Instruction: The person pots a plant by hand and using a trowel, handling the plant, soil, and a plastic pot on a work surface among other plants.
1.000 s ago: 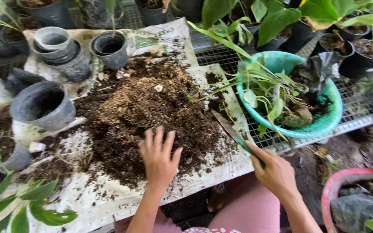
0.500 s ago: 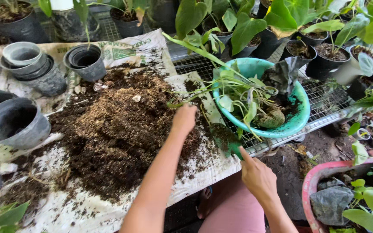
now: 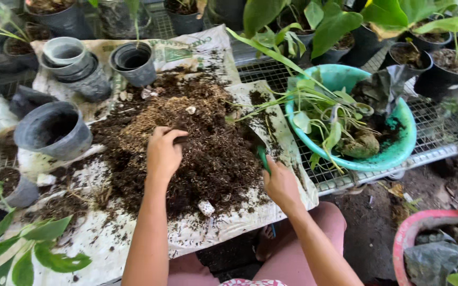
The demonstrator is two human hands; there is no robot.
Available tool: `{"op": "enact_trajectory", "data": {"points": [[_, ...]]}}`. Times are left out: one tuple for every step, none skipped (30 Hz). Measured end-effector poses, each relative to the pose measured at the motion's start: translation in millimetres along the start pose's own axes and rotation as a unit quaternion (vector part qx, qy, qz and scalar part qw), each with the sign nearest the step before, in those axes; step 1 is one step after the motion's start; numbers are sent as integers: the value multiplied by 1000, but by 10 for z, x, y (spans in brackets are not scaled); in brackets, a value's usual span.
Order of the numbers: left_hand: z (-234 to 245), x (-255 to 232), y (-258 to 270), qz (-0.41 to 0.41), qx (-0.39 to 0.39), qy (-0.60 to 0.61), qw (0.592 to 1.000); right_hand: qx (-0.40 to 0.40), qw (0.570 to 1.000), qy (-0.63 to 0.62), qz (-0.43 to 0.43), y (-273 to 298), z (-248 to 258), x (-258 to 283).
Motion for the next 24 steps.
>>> {"op": "enact_trajectory", "data": {"points": [[169, -129, 150, 3, -3, 0, 1000, 1, 1000, 2, 4, 12, -87, 8], [322, -251, 289, 38, -1, -10, 999, 5, 1000, 2, 1, 15, -158, -2], [471, -369, 430, 74, 1, -21, 997, 9, 1000, 2, -1, 16, -234, -14], [464, -444, 590, 79, 0, -17, 997, 12, 1000, 7, 1, 71, -148, 156], [469, -541, 747, 53, -28, -14, 998, 13, 1000, 14, 1, 123, -62, 322], [481, -643, 894, 26, -53, -14, 998, 14, 1000, 17, -2, 182, 12, 490], [428, -757, 1039, 29, -51, -12, 998, 17, 1000, 18, -2, 227, -37, 532], [352, -830, 1140, 56, -15, 255, 965, -28, 997, 45, 53, 239, -32, 623], [254, -931, 1245, 77, 23, 503, 860, -74, 989, 72, 108, 258, -29, 711], [-126, -644, 1303, 77, 24, 505, 860, -73, 989, 74, 106, 239, -56, 721], [-456, -446, 1356, -51, 17, 204, 977, -71, 982, 123, 126, 222, -97, 747], [-870, -265, 1491, -168, 10, -119, 978, -62, 972, 173, 146, 240, -166, 760], [-889, -224, 1465, -165, 13, -116, 979, -56, 972, 175, 146, 226, -124, 754], [-885, -189, 1413, -181, -3, -119, 976, -89, 968, 182, 147, 185, -49, 773], [-878, -154, 1362, -198, -19, -122, 972, -121, 963, 189, 148, 146, 27, 795], [-837, -120, 1280, -193, -17, -121, 973, -116, 963, 189, 150, 230, 209, 844], [-783, -94, 1205, -202, -42, -135, 969, -52, 985, 147, 79, 284, 373, 842], [-720, -62, 1115, -211, -68, -150, 964, 13, 995, 104, 8, 337, 535, 849], [-674, -38, 1075, -207, -66, -150, 964, 16, 994, 104, 10, 446, 603, 744], [-625, -12, 1002, -201, -60, -124, 970, 28, 999, 9, -29, 543, 682, 606], [-577, 11, 927, -195, -53, -97, 974, 39, 993, -86, -67, 641, 756, 466], [-537, 22, 943, -198, -50, -96, 974, 38, 993, -86, -71, 719, 695, 221], [-504, 35, 954, -199, -37, -81, 976, 24, 994, -91, -54, 798, 641, -16], [-476, 48, 966, -200, -23, -67, 977, 10, 995, -96, -37, 883, 588, -252]]}}
Point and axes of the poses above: each hand's wrist, its own y-axis away from the middle knuckle, its own z-axis out of the back of the hand, x = y × z, the point moved 3 cm from there along -y, towards the middle knuckle, and after that the axes turned 12 degrees about x, right-handed, at the moved point
